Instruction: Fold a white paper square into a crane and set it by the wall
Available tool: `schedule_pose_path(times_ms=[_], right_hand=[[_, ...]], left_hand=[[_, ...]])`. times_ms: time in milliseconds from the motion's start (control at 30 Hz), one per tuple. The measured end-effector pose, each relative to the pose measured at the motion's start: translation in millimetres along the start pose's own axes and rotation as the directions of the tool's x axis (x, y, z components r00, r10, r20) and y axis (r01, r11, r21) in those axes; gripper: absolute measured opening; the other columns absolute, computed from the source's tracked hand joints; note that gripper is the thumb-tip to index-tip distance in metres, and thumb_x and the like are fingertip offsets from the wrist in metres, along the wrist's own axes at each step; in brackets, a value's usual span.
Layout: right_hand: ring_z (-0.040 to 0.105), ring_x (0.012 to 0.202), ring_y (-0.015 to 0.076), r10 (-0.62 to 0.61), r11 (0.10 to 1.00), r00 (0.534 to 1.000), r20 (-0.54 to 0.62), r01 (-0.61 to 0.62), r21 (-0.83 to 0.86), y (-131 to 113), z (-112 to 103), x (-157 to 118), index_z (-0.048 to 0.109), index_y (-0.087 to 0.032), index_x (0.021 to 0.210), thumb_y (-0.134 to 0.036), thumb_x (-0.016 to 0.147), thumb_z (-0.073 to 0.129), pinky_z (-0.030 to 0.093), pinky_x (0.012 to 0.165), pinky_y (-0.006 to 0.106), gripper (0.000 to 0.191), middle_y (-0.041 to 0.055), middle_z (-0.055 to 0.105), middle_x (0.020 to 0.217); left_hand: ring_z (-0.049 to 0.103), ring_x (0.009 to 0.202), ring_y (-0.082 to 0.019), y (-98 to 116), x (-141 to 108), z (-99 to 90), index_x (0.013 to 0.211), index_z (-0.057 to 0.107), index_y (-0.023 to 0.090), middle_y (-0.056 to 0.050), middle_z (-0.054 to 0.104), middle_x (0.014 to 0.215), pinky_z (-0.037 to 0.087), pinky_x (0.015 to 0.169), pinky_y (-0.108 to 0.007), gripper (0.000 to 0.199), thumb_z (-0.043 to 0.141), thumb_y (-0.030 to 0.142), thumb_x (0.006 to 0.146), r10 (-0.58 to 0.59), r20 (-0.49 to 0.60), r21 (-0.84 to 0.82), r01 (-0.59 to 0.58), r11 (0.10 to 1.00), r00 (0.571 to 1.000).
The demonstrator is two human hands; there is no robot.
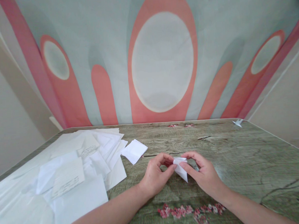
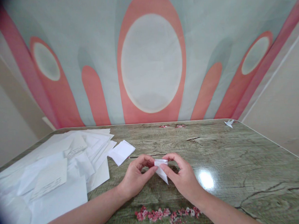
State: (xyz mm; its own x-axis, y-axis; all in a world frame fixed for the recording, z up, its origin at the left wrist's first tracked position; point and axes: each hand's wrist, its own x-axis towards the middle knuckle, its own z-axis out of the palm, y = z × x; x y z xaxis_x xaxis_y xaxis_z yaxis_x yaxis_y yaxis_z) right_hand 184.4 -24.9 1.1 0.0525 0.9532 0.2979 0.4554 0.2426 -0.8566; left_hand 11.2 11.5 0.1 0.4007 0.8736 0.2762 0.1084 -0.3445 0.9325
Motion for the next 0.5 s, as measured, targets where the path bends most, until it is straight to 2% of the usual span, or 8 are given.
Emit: schedule_pose_path(times_ms=[133, 300, 500], right_hand=[[0.057, 0.084, 0.0201, 0.002, 1.000, 1.000, -0.009, -0.002, -0.017, -0.1, 0.5, 0.0, 0.060, -0.021, 0.090, -0.039, 0.078, 0.057, 0.044, 0.076, 0.031, 0.022, 0.0037, 0.063, 0.088], [0.057, 0.086, 0.0205, 0.029, 0.999, 0.999, 0.016, -0.029, 0.028, -1.5, -0.2, 0.7, 0.061, -0.021, 0.092, -0.040, 0.079, 0.057, 0.043, 0.076, 0.030, 0.024, 0.0039, 0.064, 0.090], [0.056, 0.073, 0.0170, 0.038, 0.998, 0.996, 0.083, -0.043, 0.056, -7.0, -1.3, 2.4, 0.061, -0.020, 0.078, -0.038, 0.082, 0.054, 0.041, 0.069, 0.027, 0.020, 0.0005, 0.062, 0.075]], left_hand=[[0.061, 0.074, -0.013, 0.9, 0.5, -0.3, 0.090, 0.047, 0.017, -0.001, 0.062, 0.079, 0.049, 0.070, -0.025, 0.017, 0.059, 0.018, 0.077, -0.022, 0.010, -0.072, 0.023, 0.997, 1.000], [0.062, 0.074, -0.013, 3.6, 0.2, -0.8, 0.089, 0.045, 0.018, 0.000, 0.062, 0.077, 0.048, 0.068, -0.024, 0.019, 0.059, 0.016, 0.076, -0.012, 0.005, -0.034, 0.013, 0.999, 1.000], [0.063, 0.076, -0.014, 2.8, -0.5, -0.2, 0.092, 0.047, 0.018, -0.001, 0.064, 0.078, 0.048, 0.069, -0.024, 0.020, 0.059, 0.016, 0.076, -0.008, 0.004, 0.011, 0.008, 1.000, 1.000]])
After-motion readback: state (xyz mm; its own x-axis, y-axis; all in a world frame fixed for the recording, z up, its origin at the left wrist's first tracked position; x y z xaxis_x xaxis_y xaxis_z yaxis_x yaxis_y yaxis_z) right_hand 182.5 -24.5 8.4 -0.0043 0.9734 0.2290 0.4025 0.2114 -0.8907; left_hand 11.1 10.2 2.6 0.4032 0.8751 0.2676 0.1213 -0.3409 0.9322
